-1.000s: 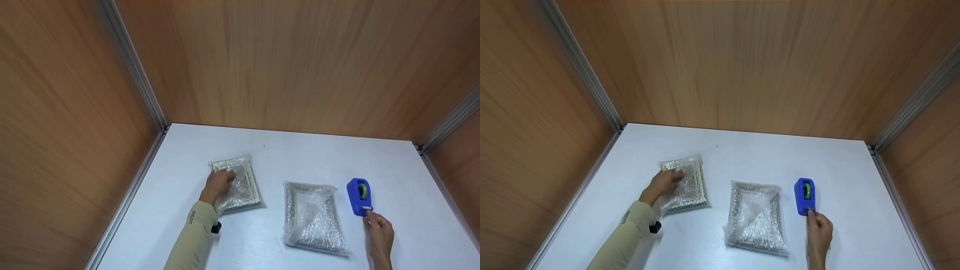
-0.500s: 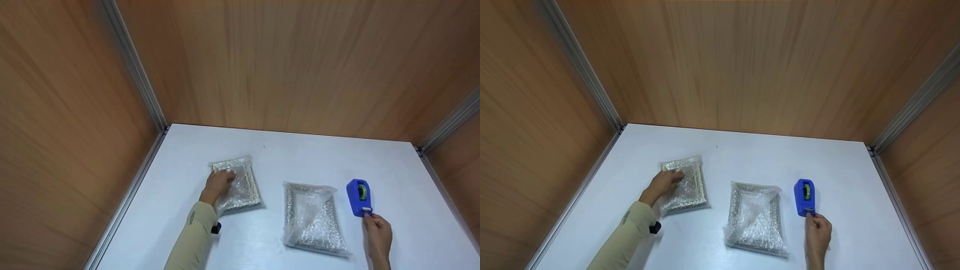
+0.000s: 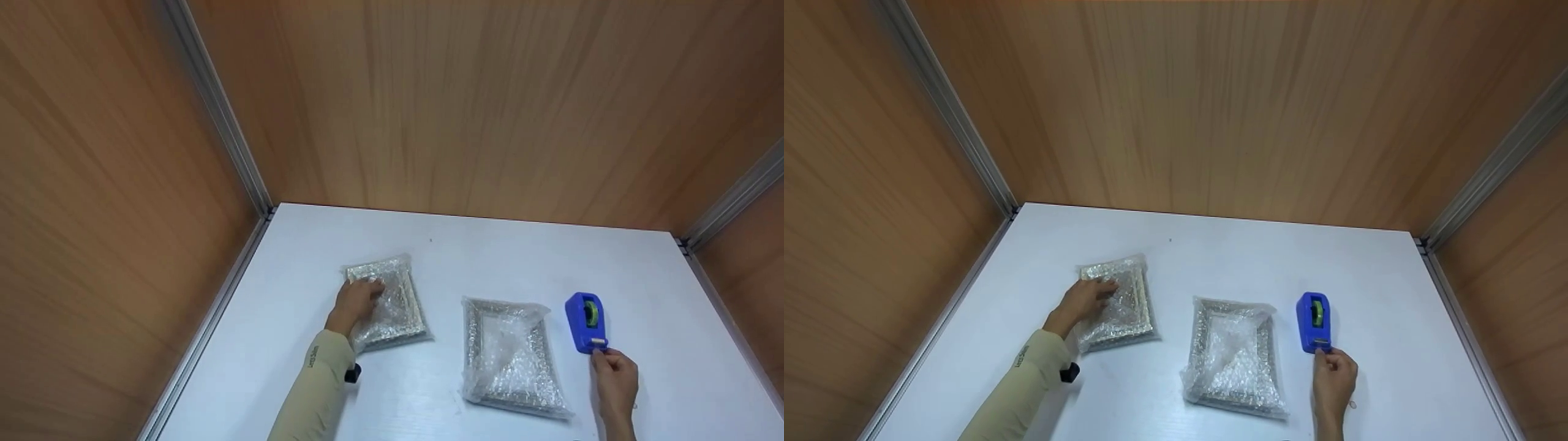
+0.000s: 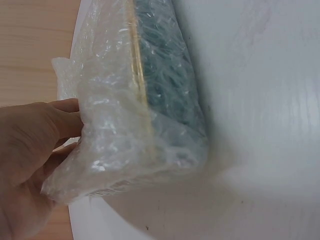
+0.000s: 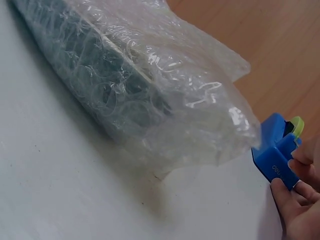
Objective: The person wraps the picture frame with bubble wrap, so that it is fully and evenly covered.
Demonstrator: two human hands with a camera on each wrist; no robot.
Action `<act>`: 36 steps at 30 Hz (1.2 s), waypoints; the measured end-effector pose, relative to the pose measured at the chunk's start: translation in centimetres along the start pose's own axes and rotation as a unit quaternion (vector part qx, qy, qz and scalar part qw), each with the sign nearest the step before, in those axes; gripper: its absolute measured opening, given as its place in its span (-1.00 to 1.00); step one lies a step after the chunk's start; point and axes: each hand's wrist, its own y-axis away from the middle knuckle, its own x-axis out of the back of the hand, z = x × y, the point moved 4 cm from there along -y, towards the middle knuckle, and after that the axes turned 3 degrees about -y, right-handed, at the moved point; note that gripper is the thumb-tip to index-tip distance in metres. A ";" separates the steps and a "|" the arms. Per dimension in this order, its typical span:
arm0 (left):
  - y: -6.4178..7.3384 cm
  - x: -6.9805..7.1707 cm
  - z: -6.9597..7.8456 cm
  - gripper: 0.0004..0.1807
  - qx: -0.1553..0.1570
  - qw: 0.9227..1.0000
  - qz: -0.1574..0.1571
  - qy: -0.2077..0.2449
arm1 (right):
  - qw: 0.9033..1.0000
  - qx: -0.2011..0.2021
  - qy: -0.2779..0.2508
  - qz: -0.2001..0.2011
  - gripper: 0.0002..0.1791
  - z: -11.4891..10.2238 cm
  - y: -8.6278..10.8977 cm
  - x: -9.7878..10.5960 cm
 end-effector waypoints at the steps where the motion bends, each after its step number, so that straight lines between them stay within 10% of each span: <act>1: 0.0 0.0 0.0 -0.61 0.000 1.000 0.000 0.002 | 1.000 -0.003 0.001 0.000 -0.64 0.0 0.0 0.0; 36: 0.1 0.0 0.0 -0.62 0.013 1.000 -0.002 0.001 | 1.000 -0.008 -0.001 -0.013 -0.73 -0.4 -0.2 0.2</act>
